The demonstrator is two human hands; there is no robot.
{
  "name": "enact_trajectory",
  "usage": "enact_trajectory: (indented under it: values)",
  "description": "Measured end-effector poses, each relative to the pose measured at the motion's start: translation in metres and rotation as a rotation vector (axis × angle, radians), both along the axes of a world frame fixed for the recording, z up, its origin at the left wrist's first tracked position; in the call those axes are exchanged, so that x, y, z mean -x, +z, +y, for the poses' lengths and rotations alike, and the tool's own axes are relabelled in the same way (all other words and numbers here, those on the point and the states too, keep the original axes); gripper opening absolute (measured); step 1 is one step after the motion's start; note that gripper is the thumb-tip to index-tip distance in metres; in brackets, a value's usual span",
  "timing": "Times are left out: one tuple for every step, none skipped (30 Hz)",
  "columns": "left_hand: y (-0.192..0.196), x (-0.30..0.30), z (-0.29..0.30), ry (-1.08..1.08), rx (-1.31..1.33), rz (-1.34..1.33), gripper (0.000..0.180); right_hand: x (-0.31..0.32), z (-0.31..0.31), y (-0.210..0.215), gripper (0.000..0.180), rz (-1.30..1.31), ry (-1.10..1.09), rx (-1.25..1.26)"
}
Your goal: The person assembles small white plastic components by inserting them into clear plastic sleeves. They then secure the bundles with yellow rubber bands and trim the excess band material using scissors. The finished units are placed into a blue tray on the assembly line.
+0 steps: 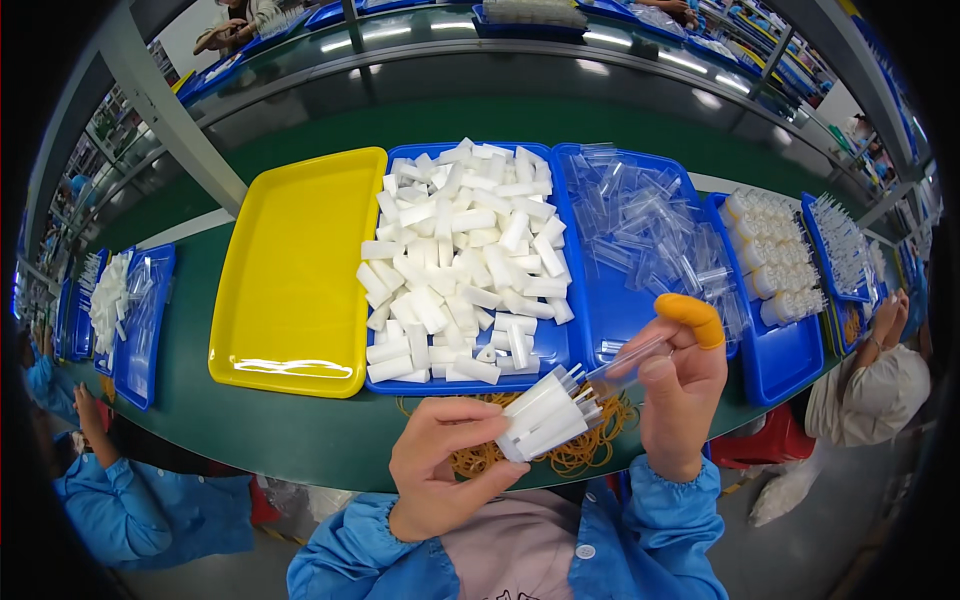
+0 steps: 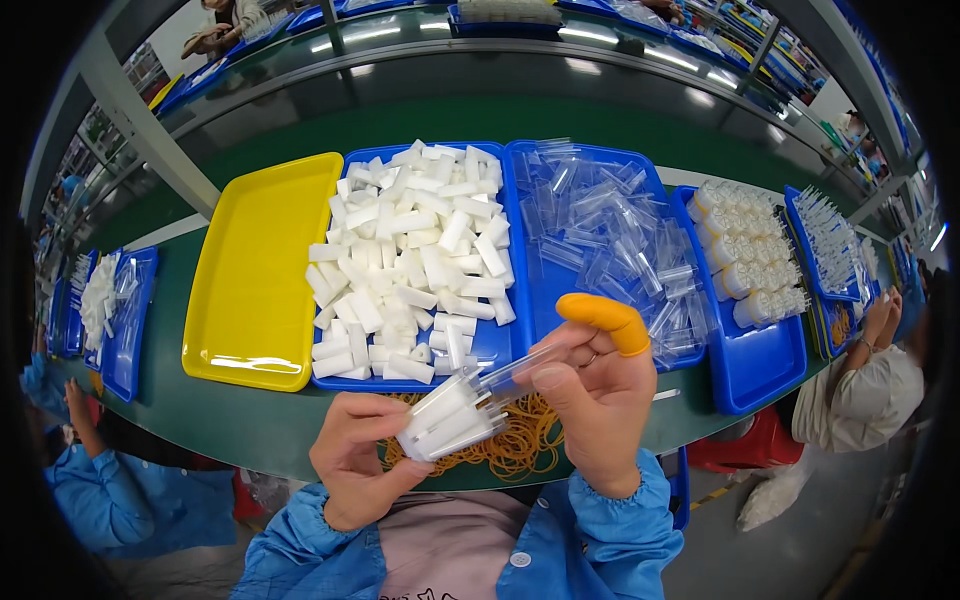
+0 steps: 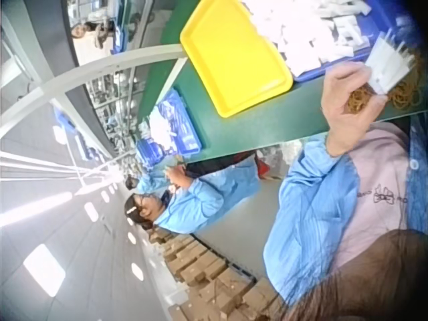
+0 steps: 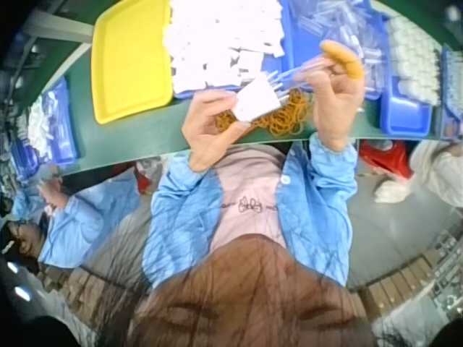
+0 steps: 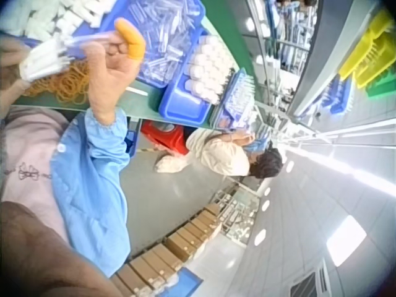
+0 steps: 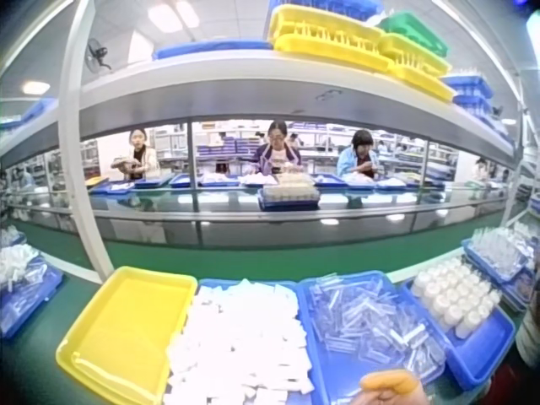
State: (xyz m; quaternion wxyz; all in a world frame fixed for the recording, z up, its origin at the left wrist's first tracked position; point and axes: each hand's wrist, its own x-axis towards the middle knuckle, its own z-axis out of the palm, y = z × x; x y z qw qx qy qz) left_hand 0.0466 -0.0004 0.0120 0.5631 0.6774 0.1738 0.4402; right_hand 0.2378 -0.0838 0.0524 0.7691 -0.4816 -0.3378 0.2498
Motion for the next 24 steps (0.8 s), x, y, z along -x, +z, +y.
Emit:
enact_trajectory:
  values:
    - [0.001,0.000,-0.001,0.008,-0.004,0.006,0.042,0.000,-0.001,-0.001,0.039,0.010,0.004,0.012]
    - [0.001,0.000,-0.001,0.016,-0.007,0.011,0.042,0.001,-0.002,-0.003,0.037,0.019,0.008,0.023]
    - [0.002,0.000,-0.001,0.019,-0.017,0.016,0.042,0.002,-0.004,-0.003,0.035,0.029,0.013,0.035]
    - [0.001,0.000,0.000,0.020,-0.025,0.020,0.043,0.002,-0.005,-0.004,0.034,0.027,0.041,0.048]
    - [0.001,0.000,0.000,0.022,-0.034,0.025,0.043,0.003,-0.006,-0.005,0.033,0.025,0.069,0.060]
    - [0.001,0.001,0.001,0.002,-0.065,0.040,0.044,0.004,-0.007,-0.006,0.032,0.022,0.098,0.073]
    - [0.002,0.002,0.002,-0.019,-0.096,0.054,0.044,0.005,-0.007,-0.006,0.032,0.016,0.079,0.067]
    - [0.003,0.002,0.002,-0.040,-0.126,0.069,0.045,0.008,-0.006,-0.007,0.032,0.009,0.062,0.061]
    - [0.009,0.001,0.003,-0.055,-0.156,0.135,0.047,0.009,-0.006,-0.008,0.032,0.003,0.044,0.055]
    - [0.021,0.000,0.003,-0.068,-0.186,0.203,0.048,0.010,-0.007,-0.009,0.032,-0.009,0.030,0.051]
    - [0.027,-0.001,0.003,-0.081,-0.215,0.271,0.050,0.011,-0.008,-0.010,0.032,-0.021,0.017,0.046]
    - [0.026,-0.003,0.002,-0.100,-0.208,0.257,0.051,0.012,-0.008,-0.011,0.031,-0.032,0.003,0.042]
    - [0.024,-0.004,0.000,-0.118,-0.203,0.243,0.052,0.013,-0.007,-0.009,0.031,-0.026,0.004,0.026]
    - [0.022,-0.004,-0.001,-0.137,-0.197,0.229,0.053,0.015,-0.006,-0.006,0.031,-0.019,0.005,0.009]
    - [0.022,-0.004,0.000,-0.146,-0.213,0.234,0.053,0.016,-0.005,-0.005,0.030,-0.013,0.006,-0.007]
    - [0.021,-0.003,0.001,-0.156,-0.230,0.238,0.053,0.016,-0.006,-0.005,0.030,-0.011,0.009,-0.015]
    - [0.020,-0.003,0.002,-0.167,-0.246,0.241,0.052,0.016,-0.006,-0.005,0.031,-0.009,0.012,-0.024]
    - [0.021,-0.003,0.003,-0.179,-0.278,0.248,0.052,0.016,-0.007,-0.006,0.031,-0.007,0.014,-0.033]
    - [0.023,-0.003,0.005,-0.192,-0.309,0.256,0.051,0.015,-0.008,-0.006,0.031,-0.022,0.023,-0.005]
    - [0.024,-0.004,0.007,-0.205,-0.340,0.263,0.050,0.013,-0.009,-0.006,0.031,-0.036,0.032,0.022]
    - [0.023,-0.003,0.007,-0.217,-0.335,0.267,0.052,0.011,-0.010,-0.005,0.032,-0.050,0.040,0.049]
    - [0.022,-0.003,0.007,-0.229,-0.332,0.271,0.055,0.009,-0.010,-0.005,0.031,-0.059,0.061,0.061]
    - [0.021,-0.003,0.006,-0.241,-0.328,0.275,0.057,0.008,-0.010,-0.003,0.030,-0.067,0.081,0.073]
    - [0.024,-0.005,0.006,-0.214,-0.311,0.268,0.063,0.007,-0.011,-0.002,0.030,-0.076,0.102,0.085]
